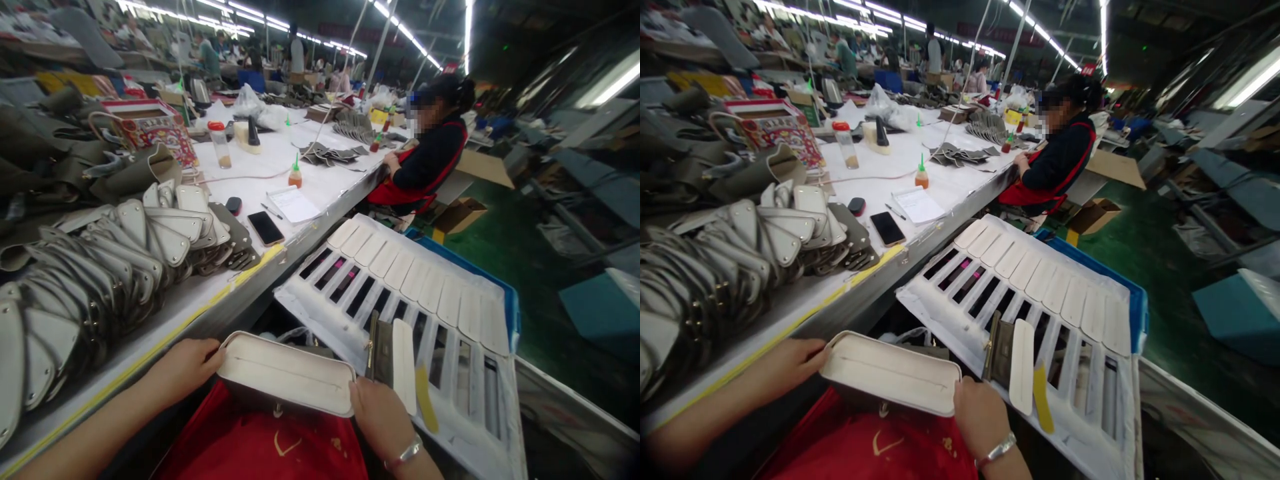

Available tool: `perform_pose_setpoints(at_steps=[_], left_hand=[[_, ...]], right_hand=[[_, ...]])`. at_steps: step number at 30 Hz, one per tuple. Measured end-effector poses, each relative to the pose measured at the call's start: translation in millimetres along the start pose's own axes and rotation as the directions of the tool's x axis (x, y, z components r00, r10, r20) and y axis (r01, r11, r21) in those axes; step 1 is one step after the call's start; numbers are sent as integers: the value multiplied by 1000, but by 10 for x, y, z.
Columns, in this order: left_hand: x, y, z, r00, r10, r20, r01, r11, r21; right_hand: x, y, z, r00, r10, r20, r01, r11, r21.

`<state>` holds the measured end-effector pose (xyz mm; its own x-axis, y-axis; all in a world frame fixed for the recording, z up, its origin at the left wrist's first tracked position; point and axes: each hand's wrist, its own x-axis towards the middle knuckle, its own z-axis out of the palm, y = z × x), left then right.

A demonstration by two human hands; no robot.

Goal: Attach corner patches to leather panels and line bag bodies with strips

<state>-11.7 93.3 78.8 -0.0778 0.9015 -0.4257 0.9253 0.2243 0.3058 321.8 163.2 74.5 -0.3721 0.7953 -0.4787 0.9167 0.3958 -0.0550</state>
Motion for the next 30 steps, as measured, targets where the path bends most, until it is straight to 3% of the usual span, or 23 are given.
perform_pose_setpoints(at_steps=[5,12,16,19,23,24,26,30], left_hand=[[32,69,24,998,-61,21,55,972,230],[55,130,-11,997,-45,62,32,980,194],[100,106,-72,992,-46,116,41,998,46],[91,26,-81,973,-87,212,122,979,-160],[12,-82,-65,944,-115,310,272,803,-531],[-6,-97,-63,947,-109,303,267,790,-551],[-21,-108,-62,971,-58,233,168,856,-489],[38,-66,-66,993,80,91,-62,981,-186]], right_hand=[[-5,1,-1,1000,-5,19,5,1000,-11],[5,8,-49,999,-38,18,38,999,-22],[0,23,-48,1000,-15,7,15,1000,5],[0,41,-46,1000,-22,0,22,999,29],[7,48,-47,1000,-18,-11,19,998,52],[7,46,-48,1000,-11,-14,11,999,53],[6,41,-54,1000,-4,-18,5,999,52],[-6,38,-64,1000,-6,-15,7,998,66]])
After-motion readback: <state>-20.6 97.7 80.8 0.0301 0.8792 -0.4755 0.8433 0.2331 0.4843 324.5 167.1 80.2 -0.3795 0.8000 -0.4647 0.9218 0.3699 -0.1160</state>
